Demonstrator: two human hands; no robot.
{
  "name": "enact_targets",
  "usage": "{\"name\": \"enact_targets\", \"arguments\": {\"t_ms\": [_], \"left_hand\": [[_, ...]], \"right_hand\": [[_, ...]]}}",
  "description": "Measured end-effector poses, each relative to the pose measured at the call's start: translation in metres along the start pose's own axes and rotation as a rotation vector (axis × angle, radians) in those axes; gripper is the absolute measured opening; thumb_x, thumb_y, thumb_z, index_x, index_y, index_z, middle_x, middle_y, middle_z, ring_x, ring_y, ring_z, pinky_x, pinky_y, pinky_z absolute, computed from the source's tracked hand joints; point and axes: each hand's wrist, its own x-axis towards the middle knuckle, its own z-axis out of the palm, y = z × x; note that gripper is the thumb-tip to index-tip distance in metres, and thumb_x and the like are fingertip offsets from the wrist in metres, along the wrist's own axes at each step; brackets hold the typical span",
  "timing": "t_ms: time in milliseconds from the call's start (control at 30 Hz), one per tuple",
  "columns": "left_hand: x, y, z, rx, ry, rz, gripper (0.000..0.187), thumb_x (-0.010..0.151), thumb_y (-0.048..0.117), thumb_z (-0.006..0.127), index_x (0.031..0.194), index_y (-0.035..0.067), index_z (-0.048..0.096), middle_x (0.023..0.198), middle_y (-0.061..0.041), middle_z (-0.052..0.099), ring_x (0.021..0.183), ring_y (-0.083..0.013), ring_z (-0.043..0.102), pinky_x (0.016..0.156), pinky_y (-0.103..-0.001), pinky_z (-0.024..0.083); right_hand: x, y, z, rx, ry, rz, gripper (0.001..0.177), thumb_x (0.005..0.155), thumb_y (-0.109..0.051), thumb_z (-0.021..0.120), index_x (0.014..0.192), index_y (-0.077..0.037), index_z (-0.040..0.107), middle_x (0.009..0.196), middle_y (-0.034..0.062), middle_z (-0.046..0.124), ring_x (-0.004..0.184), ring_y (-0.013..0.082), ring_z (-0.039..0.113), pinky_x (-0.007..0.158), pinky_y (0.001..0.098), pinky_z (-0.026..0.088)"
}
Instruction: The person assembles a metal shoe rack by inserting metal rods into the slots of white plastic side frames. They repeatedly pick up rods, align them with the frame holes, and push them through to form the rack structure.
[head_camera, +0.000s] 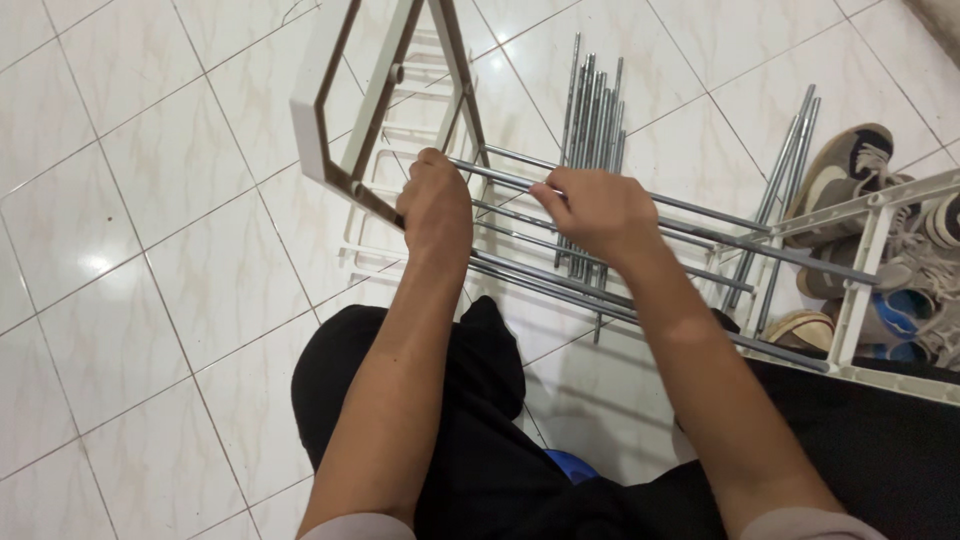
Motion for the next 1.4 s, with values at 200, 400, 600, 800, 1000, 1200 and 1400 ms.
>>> {"name": "enact_targets", "arguments": {"t_ms": [200,400,600,800,1000,1200,1400], "left_hand": [[0.003,0.001,0.003,0.021,0.011,-0.016,0.035,0.095,0.011,0.065,0.119,-0.010,0.052,0.099,-0.017,0.070,0.079,-0.0279,0.076,0.059,-0.036,0.062],[0.004,-0.006,0.014,0.020,0.027,0.025,0.040,0.088,0.010,0.070,0.118,-0.009,0.053,0.098,-0.016,0.070,0.078,-0.0272,0.076,0.059,-0.036,0.062],[-0.001,-0.015,0.012,-0.001,0.059,0.080,0.029,0.092,0.008,0.068,0.112,-0.009,0.055,0.095,-0.016,0.071,0.074,-0.0271,0.076,0.055,-0.035,0.062],[-0.002,-0.015,0.004,-0.049,0.059,0.081,0.037,0.087,0.007,0.068,0.115,-0.012,0.054,0.096,-0.018,0.070,0.076,-0.0278,0.076,0.056,-0.034,0.062],[-0.002,-0.012,0.001,-0.068,0.042,0.043,0.028,0.091,0.007,0.067,0.111,-0.008,0.055,0.098,-0.017,0.070,0.079,-0.0282,0.076,0.060,-0.036,0.062],[-0.002,-0.009,0.001,-0.030,0.052,0.043,0.039,0.088,0.006,0.070,0.118,-0.012,0.053,0.098,-0.017,0.070,0.079,-0.0276,0.076,0.059,-0.036,0.062],[0.000,-0.010,0.001,-0.037,0.031,0.047,0.042,0.086,0.005,0.071,0.119,-0.013,0.053,0.097,-0.018,0.069,0.080,-0.0287,0.076,0.061,-0.036,0.062]], "right_hand": [[-0.017,0.003,0.003,-0.310,0.357,-0.362,0.024,0.093,-0.033,0.075,0.091,-0.011,0.065,0.079,0.0030,0.062,0.075,0.0210,0.064,0.059,0.0342,0.051],[-0.017,0.004,0.012,-0.402,0.436,-0.445,0.025,0.098,-0.032,0.071,0.089,-0.010,0.062,0.080,0.0022,0.060,0.077,0.0193,0.061,0.063,0.0326,0.052],[-0.013,0.003,0.021,-0.401,0.394,-0.386,0.030,0.100,-0.036,0.067,0.084,-0.012,0.060,0.076,0.0028,0.062,0.073,0.0202,0.065,0.058,0.0340,0.053],[-0.007,-0.004,0.019,-0.259,0.115,-0.156,0.037,0.106,-0.038,0.053,0.086,-0.009,0.062,0.075,0.0079,0.068,0.064,0.0304,0.068,0.055,0.0437,0.054],[0.007,-0.010,0.005,-0.109,-0.143,0.011,0.039,0.107,-0.039,0.046,0.094,-0.008,0.068,0.082,0.0148,0.069,0.078,0.0391,0.067,0.071,0.0528,0.052],[0.044,0.033,0.023,0.341,-0.417,0.131,0.048,0.106,-0.042,0.052,0.083,-0.003,0.067,0.077,0.0140,0.060,0.071,0.0293,0.056,0.069,0.0456,0.047],[0.051,0.038,0.023,0.386,-0.495,0.189,0.053,0.105,-0.046,0.052,0.078,-0.002,0.065,0.066,0.0117,0.056,0.065,0.0230,0.052,0.065,0.0389,0.045]]}}
